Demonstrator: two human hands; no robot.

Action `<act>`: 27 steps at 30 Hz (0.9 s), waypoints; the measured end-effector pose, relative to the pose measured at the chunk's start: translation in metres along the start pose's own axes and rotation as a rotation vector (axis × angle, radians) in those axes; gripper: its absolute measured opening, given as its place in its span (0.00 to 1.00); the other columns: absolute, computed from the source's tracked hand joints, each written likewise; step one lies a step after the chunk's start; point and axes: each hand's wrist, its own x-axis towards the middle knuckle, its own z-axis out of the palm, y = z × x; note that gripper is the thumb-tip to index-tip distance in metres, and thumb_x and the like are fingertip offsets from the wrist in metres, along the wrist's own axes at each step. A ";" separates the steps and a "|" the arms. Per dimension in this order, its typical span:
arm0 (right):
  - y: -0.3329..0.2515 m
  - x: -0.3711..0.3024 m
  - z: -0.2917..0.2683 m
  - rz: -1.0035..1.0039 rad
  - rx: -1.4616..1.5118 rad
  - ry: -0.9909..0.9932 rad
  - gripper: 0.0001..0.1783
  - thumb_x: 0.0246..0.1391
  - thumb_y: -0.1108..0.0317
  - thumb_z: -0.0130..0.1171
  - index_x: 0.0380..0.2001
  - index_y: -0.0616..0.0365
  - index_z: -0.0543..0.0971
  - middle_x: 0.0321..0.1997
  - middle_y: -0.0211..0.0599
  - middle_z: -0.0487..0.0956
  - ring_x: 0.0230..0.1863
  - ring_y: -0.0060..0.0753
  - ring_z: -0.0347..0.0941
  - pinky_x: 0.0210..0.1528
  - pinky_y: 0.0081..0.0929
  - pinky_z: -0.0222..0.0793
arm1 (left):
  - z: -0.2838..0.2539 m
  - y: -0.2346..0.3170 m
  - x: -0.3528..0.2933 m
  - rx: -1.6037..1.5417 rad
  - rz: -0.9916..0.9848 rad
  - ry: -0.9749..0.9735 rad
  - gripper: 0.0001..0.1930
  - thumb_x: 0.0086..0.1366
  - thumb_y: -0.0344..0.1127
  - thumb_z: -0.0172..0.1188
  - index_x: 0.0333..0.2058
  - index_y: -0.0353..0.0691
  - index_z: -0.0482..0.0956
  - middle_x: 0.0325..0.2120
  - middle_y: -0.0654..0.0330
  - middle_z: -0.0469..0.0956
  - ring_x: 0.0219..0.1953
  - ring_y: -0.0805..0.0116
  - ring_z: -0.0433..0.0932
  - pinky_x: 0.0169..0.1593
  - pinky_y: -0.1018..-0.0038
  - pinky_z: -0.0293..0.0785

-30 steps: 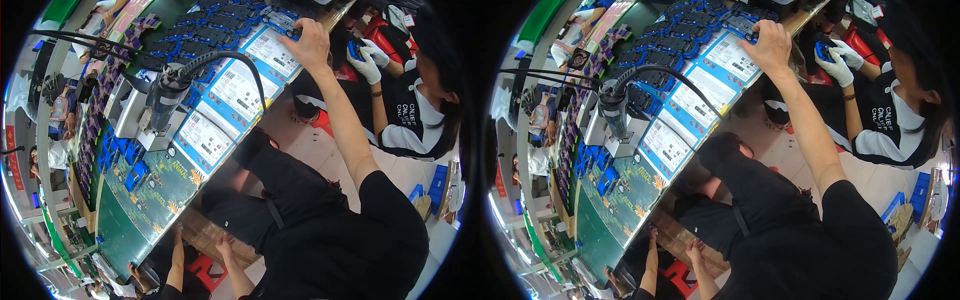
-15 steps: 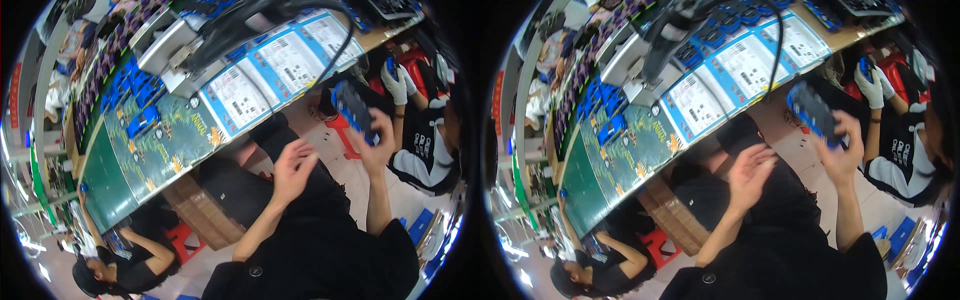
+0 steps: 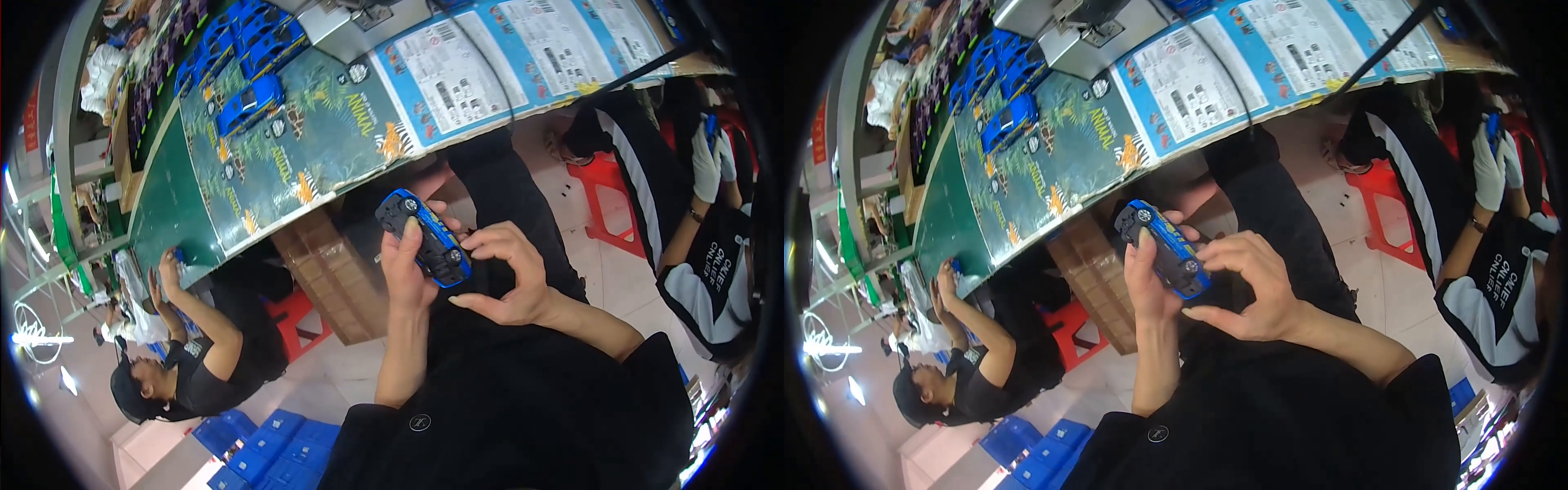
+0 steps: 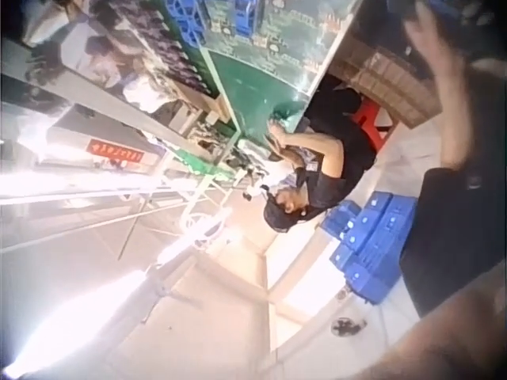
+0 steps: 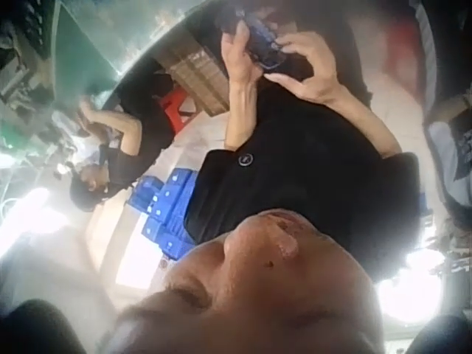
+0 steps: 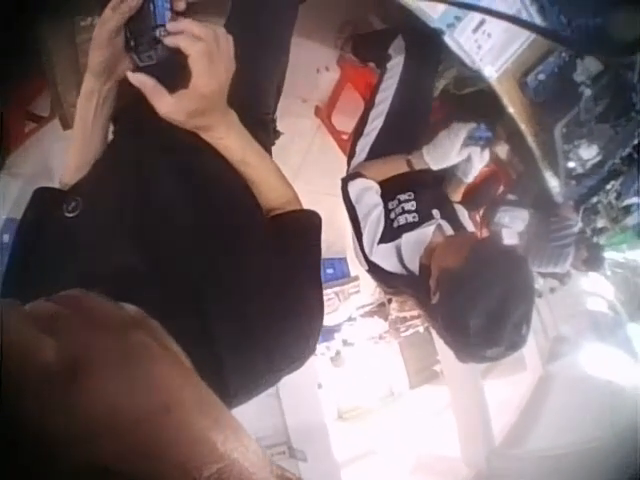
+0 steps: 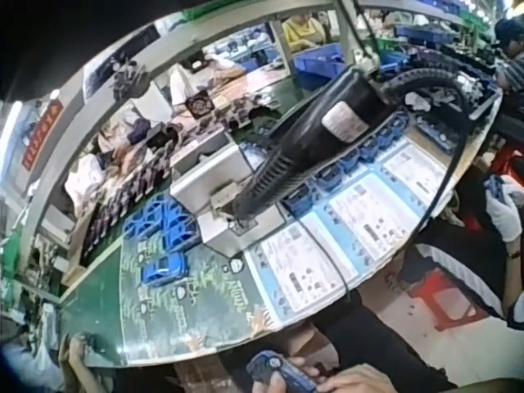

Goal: Assembling plastic toy cars on a production line using an electric screwdriver to fasten components.

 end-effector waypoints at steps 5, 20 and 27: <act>0.008 0.015 0.011 0.143 0.027 0.010 0.17 0.46 0.72 0.73 0.40 0.60 0.79 0.43 0.38 0.81 0.38 0.34 0.73 0.37 0.26 0.68 | -0.015 -0.007 -0.010 -0.161 0.048 -0.038 0.22 0.73 0.43 0.52 0.58 0.35 0.66 0.47 0.48 0.76 0.43 0.55 0.78 0.44 0.62 0.81; 0.031 0.045 0.012 0.509 0.262 -0.102 0.14 0.59 0.69 0.64 0.45 0.66 0.81 0.41 0.34 0.82 0.36 0.18 0.76 0.36 0.18 0.71 | -0.007 -0.014 -0.006 0.050 -0.056 0.019 0.17 0.65 0.33 0.65 0.51 0.35 0.74 0.44 0.55 0.80 0.45 0.67 0.81 0.51 0.71 0.78; 0.041 0.043 0.021 0.655 0.503 -0.173 0.11 0.62 0.69 0.62 0.43 0.67 0.82 0.35 0.32 0.83 0.35 0.14 0.76 0.36 0.17 0.73 | -0.003 -0.022 -0.010 0.273 -0.001 0.017 0.22 0.64 0.29 0.67 0.56 0.34 0.73 0.45 0.62 0.79 0.46 0.75 0.78 0.52 0.77 0.73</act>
